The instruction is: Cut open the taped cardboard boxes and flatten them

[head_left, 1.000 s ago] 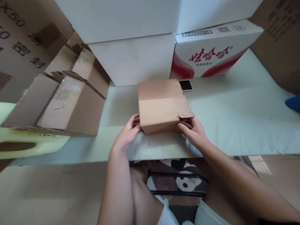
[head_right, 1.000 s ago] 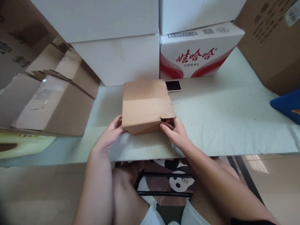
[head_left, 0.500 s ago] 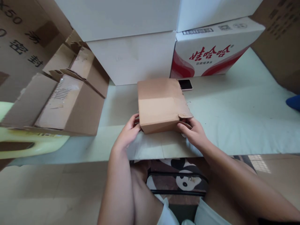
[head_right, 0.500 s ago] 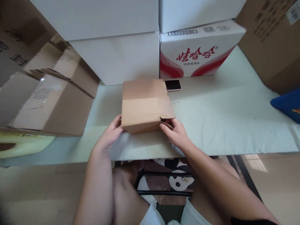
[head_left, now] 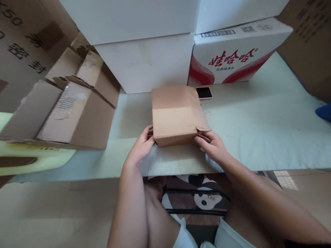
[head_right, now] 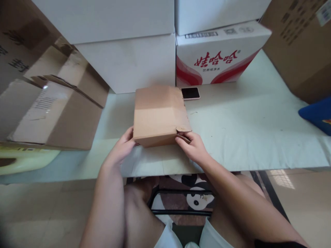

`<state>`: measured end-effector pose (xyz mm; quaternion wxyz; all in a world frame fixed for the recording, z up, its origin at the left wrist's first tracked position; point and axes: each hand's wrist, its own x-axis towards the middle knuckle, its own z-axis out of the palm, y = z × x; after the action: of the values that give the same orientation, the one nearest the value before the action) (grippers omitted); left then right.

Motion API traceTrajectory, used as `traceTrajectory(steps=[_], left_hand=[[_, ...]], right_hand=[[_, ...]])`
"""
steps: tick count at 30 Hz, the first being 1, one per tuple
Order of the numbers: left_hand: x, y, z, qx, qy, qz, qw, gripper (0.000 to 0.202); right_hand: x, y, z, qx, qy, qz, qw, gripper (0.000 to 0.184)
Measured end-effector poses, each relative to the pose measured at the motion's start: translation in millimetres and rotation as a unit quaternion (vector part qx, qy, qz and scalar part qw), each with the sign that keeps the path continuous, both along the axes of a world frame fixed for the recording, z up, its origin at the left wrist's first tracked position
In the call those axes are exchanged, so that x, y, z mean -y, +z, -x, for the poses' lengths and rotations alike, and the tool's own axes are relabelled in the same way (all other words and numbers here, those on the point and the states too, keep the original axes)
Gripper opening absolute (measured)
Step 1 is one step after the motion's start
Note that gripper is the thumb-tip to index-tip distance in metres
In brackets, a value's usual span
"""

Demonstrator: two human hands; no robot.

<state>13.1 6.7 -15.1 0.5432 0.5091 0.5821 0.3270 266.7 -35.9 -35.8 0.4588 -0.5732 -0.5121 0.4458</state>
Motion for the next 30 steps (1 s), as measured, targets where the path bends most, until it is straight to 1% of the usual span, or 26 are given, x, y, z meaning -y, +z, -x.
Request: traceTrajectory(steps=[5,11,17,24,30], left_hand=[[-0.1,0.1,-0.2,-0.005,-0.004,-0.005,1.000,0.046],[0.4,-0.5,-0.1,0.001,-0.005,-0.001,1.000,0.045],[0.2,-0.9,0.5,-0.007,-0.014,-0.011,1.000,0.043],[-0.3,1.5,-0.5,-0.012,-0.007,-0.007,1.000,0.044],[-0.2,0.6,-0.3,-0.012,-0.008,-0.011,1.000,0.043]], right_hand=[[-0.2,2.0,0.0,0.006,0.004,-0.002,1.000,0.021],[0.1,0.0,0.0,-0.004,-0.003,0.001,1.000,0.021],[0.2,-1.4,-0.9,0.005,0.005,-0.003,1.000,0.022],[0.3,-1.2,-0.3,-0.010,0.003,0.004,1.000,0.022],[0.5,-0.5,0.1,-0.020,0.003,0.012,1.000,0.021]])
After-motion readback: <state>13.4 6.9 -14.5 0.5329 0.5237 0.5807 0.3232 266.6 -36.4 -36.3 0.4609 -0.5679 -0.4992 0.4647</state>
